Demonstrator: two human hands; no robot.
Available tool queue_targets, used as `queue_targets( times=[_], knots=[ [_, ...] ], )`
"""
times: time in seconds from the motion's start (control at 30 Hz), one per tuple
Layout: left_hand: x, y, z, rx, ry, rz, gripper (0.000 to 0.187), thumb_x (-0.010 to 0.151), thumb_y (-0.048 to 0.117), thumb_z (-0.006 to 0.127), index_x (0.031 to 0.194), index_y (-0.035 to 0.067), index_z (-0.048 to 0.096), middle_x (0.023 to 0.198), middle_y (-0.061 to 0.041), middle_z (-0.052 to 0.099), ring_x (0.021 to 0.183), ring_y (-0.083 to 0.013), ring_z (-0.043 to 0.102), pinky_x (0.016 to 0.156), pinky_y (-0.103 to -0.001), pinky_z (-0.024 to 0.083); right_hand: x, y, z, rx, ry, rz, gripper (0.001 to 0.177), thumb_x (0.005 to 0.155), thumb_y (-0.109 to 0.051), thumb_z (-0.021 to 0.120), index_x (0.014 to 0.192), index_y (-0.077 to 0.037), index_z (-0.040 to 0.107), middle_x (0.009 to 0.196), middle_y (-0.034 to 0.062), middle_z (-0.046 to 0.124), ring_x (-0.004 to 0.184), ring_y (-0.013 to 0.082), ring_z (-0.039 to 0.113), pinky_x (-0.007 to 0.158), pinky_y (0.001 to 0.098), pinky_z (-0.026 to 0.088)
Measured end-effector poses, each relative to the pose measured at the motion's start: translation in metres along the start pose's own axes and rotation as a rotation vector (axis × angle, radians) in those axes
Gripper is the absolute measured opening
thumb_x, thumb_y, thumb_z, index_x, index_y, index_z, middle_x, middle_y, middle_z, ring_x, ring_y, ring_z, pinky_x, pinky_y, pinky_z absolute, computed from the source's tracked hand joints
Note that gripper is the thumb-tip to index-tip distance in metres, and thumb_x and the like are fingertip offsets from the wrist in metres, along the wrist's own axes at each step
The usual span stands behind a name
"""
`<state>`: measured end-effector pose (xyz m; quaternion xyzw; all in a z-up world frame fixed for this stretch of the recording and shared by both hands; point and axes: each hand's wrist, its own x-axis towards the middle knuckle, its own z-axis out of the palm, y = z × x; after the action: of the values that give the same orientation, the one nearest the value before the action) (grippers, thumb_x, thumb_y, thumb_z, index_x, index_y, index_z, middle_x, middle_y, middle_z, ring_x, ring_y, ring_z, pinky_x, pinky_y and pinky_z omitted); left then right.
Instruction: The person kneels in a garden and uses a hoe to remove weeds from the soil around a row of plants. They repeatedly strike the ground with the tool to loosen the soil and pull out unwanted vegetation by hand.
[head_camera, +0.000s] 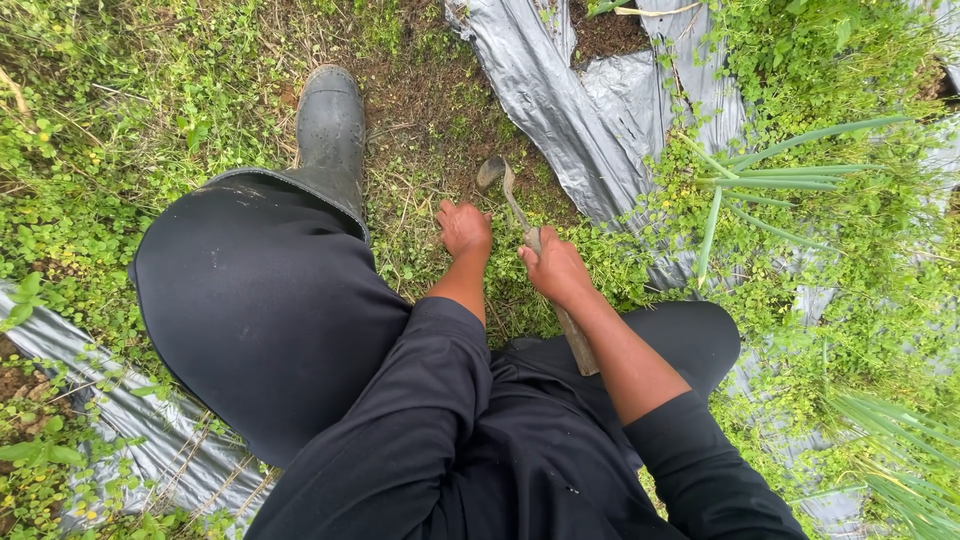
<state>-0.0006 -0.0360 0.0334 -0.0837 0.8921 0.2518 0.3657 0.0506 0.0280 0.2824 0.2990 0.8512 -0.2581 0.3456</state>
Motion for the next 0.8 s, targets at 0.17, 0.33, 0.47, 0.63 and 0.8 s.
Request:
queue_targets(
  times=[0.17,0.33,0.47,0.63,0.8],
  knots=[
    [0.011,-0.002,0.007,0.034,0.016,0.041,0.037,0.094,0.033,0.071,0.111,0.0,0.071,0.125,-0.013,0.049,0.124,-0.0355,0.051,0.092,-0.056,0.058,0.008,0.004,0.007,-0.016,-0.026,0.015,0.048,0.105,-0.035,0.053,0.13,0.006,0.052,0.105,0.0374,0.066,0.103,0.0502,0.07,0.088,0.0558,0.059],
    [-0.002,-0.002,-0.012,0.006,0.001,0.075,0.025,0.102,0.022,0.056,0.109,0.009,0.076,0.126,-0.013,0.051,0.123,-0.0365,0.052,0.095,-0.053,0.056,0.003,0.008,0.007,-0.088,-0.057,0.023,0.049,0.101,-0.037,0.057,0.126,0.006,0.055,0.106,0.0381,0.067,0.107,0.0517,0.069,0.09,0.0568,0.057],
    [-0.006,-0.002,-0.017,-0.083,-0.021,0.024,0.027,0.1,0.017,0.051,0.104,0.014,0.078,0.125,-0.014,0.051,0.121,-0.0377,0.053,0.096,-0.052,0.053,0.005,0.007,0.002,0.002,-0.022,0.007,0.047,0.103,-0.035,0.054,0.128,0.005,0.054,0.104,0.0371,0.067,0.104,0.0506,0.07,0.086,0.0558,0.059],
    [-0.015,-0.01,-0.021,-0.097,-0.039,0.009,0.029,0.098,0.014,0.051,0.109,0.011,0.078,0.13,-0.015,0.051,0.126,-0.0376,0.052,0.103,-0.053,0.051,0.009,0.009,0.012,-0.086,-0.056,-0.019,0.056,0.102,-0.044,0.052,0.126,0.006,0.052,0.109,0.0393,0.066,0.109,0.0525,0.068,0.09,0.0566,0.057],
    [-0.042,0.003,-0.05,-0.098,-0.113,-0.102,0.031,0.101,0.011,0.048,0.124,0.001,0.066,0.142,-0.014,0.047,0.137,-0.0324,0.047,0.11,-0.05,0.048,0.009,0.023,0.013,-0.18,-0.087,-0.054,0.053,0.101,-0.039,0.055,0.121,0.01,0.055,0.104,0.0396,0.068,0.103,0.0534,0.07,0.085,0.0581,0.057]
  ],
)
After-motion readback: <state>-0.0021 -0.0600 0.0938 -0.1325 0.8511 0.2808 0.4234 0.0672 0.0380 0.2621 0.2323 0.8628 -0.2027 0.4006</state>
